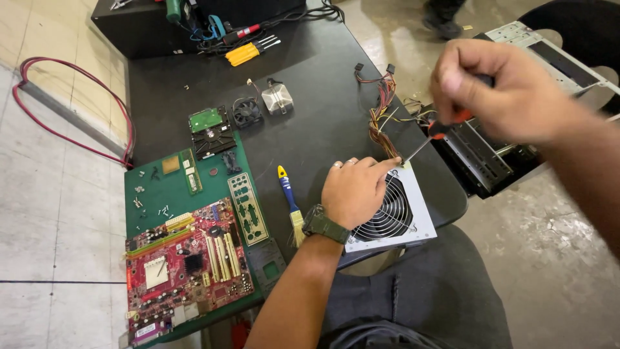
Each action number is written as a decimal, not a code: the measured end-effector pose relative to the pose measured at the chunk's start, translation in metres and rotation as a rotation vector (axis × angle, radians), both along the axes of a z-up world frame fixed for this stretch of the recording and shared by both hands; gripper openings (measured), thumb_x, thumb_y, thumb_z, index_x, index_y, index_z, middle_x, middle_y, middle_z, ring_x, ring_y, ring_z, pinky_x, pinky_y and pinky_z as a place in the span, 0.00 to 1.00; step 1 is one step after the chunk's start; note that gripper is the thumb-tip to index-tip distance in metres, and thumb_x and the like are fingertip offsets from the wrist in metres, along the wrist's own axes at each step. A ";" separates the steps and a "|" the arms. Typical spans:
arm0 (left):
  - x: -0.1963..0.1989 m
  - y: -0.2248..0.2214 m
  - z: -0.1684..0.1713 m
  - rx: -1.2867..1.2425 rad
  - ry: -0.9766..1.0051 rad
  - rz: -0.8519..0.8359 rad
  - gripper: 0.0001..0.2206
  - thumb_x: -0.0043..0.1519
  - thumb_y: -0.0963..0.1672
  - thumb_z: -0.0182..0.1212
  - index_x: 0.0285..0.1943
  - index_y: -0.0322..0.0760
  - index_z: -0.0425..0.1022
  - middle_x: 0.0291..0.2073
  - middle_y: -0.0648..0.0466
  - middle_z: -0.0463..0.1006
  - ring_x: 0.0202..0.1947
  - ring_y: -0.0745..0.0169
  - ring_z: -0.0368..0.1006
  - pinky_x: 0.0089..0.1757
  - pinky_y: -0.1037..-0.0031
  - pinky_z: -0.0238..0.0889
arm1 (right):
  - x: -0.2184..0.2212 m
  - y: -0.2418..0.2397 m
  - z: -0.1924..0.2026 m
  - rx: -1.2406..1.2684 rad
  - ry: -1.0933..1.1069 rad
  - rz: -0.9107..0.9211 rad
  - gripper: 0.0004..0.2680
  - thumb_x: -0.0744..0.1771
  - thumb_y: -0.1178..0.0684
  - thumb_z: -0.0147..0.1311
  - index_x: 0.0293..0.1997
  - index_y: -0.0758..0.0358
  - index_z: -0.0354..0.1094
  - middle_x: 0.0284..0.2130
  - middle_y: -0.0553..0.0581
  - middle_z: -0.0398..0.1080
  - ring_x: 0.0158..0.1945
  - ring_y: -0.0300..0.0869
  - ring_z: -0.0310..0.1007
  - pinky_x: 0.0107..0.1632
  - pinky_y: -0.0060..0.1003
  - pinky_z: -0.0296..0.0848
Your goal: Using a screwdriver to remove or install screws on a computer power supply unit at a repair bench.
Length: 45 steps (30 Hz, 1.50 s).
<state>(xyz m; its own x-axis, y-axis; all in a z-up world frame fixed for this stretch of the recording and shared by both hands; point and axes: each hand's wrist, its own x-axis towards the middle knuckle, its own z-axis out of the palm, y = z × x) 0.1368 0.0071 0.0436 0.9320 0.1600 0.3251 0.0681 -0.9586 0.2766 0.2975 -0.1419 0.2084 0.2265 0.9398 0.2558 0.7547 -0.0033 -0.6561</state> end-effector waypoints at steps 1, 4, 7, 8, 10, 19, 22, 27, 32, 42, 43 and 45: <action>0.000 0.000 0.000 0.006 -0.004 0.000 0.20 0.65 0.44 0.49 0.65 0.61 0.76 0.36 0.60 0.81 0.36 0.49 0.74 0.36 0.56 0.63 | -0.004 0.007 -0.010 0.158 0.292 0.086 0.12 0.70 0.41 0.50 0.33 0.55 0.60 0.23 0.50 0.63 0.27 0.36 0.62 0.41 0.34 0.66; 0.001 0.000 -0.002 0.012 -0.019 -0.002 0.20 0.64 0.45 0.50 0.65 0.62 0.76 0.36 0.59 0.81 0.37 0.49 0.75 0.36 0.56 0.63 | -0.016 0.022 -0.022 0.373 0.713 0.199 0.19 0.70 0.29 0.47 0.26 0.50 0.61 0.18 0.49 0.59 0.24 0.37 0.55 0.40 0.34 0.59; 0.001 0.000 -0.003 0.004 -0.021 0.001 0.21 0.64 0.44 0.49 0.64 0.62 0.76 0.37 0.59 0.81 0.37 0.48 0.74 0.36 0.56 0.63 | -0.020 0.030 -0.026 0.501 0.792 0.155 0.25 0.70 0.27 0.42 0.20 0.57 0.65 0.17 0.53 0.61 0.24 0.40 0.57 0.36 0.33 0.59; 0.001 0.000 -0.003 -0.007 -0.010 0.005 0.21 0.64 0.44 0.49 0.64 0.62 0.76 0.38 0.59 0.82 0.37 0.48 0.74 0.36 0.56 0.63 | -0.019 0.033 -0.028 0.569 0.741 0.083 0.28 0.70 0.26 0.38 0.17 0.61 0.64 0.14 0.57 0.59 0.21 0.44 0.58 0.33 0.34 0.61; 0.002 0.000 -0.004 0.002 -0.021 0.006 0.20 0.64 0.44 0.49 0.64 0.62 0.77 0.37 0.60 0.81 0.36 0.48 0.74 0.36 0.56 0.63 | -0.015 0.029 -0.022 0.605 0.783 0.097 0.27 0.69 0.27 0.38 0.18 0.61 0.65 0.14 0.57 0.59 0.22 0.45 0.59 0.34 0.36 0.61; 0.005 0.003 -0.014 0.149 -0.213 -0.042 0.15 0.65 0.46 0.55 0.59 0.57 0.80 0.36 0.62 0.78 0.31 0.53 0.73 0.31 0.59 0.61 | 0.027 -0.079 -0.085 0.810 0.651 -0.042 0.11 0.70 0.38 0.53 0.31 0.43 0.58 0.24 0.39 0.57 0.28 0.30 0.55 0.35 0.26 0.58; 0.003 0.001 0.000 0.180 -0.230 -0.071 0.13 0.63 0.47 0.60 0.55 0.54 0.81 0.35 0.62 0.77 0.31 0.53 0.73 0.31 0.60 0.63 | -0.009 -0.111 -0.123 0.656 0.524 -0.256 0.15 0.70 0.39 0.48 0.26 0.51 0.61 0.22 0.49 0.65 0.27 0.36 0.66 0.33 0.29 0.65; 0.014 0.008 0.025 0.123 0.020 -0.168 0.14 0.62 0.48 0.59 0.56 0.51 0.81 0.38 0.58 0.80 0.36 0.46 0.76 0.33 0.53 0.66 | -0.069 -0.111 -0.214 0.209 0.757 -0.617 0.19 0.70 0.45 0.45 0.17 0.60 0.64 0.11 0.55 0.64 0.15 0.39 0.61 0.20 0.34 0.61; 0.029 0.016 0.018 0.306 0.010 -0.124 0.08 0.57 0.52 0.63 0.43 0.61 0.80 0.31 0.65 0.77 0.34 0.57 0.77 0.37 0.62 0.68 | -0.092 -0.101 -0.259 0.349 1.065 -0.516 0.14 0.70 0.50 0.46 0.33 0.74 0.71 0.16 0.67 0.67 0.13 0.48 0.73 0.12 0.39 0.69; 0.041 0.018 0.021 0.544 -0.061 -0.218 0.08 0.62 0.51 0.56 0.30 0.56 0.75 0.25 0.64 0.74 0.29 0.58 0.73 0.37 0.66 0.64 | -0.085 -0.118 -0.247 0.387 0.844 -0.397 0.10 0.69 0.52 0.51 0.32 0.68 0.72 0.16 0.55 0.65 0.22 0.37 0.63 0.28 0.32 0.64; 0.042 0.017 0.023 0.551 -0.086 -0.232 0.08 0.62 0.50 0.57 0.30 0.55 0.75 0.25 0.64 0.74 0.29 0.60 0.73 0.37 0.68 0.63 | -0.086 -0.120 -0.247 0.394 0.847 -0.422 0.10 0.69 0.52 0.52 0.32 0.67 0.72 0.16 0.55 0.65 0.22 0.36 0.63 0.28 0.31 0.64; 0.043 0.018 0.025 0.560 -0.109 -0.256 0.07 0.61 0.50 0.58 0.30 0.54 0.75 0.25 0.65 0.74 0.29 0.61 0.72 0.38 0.70 0.62 | -0.088 -0.125 -0.251 0.406 0.853 -0.453 0.10 0.69 0.52 0.52 0.32 0.67 0.72 0.17 0.55 0.65 0.22 0.35 0.64 0.27 0.31 0.64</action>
<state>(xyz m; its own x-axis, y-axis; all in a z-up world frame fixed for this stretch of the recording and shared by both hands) 0.1802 0.0251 0.0686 0.8751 -0.2861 0.3904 -0.1830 -0.9423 -0.2803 0.2094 -0.2666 -0.0427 0.7894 0.6014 0.1228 0.0242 0.1694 -0.9853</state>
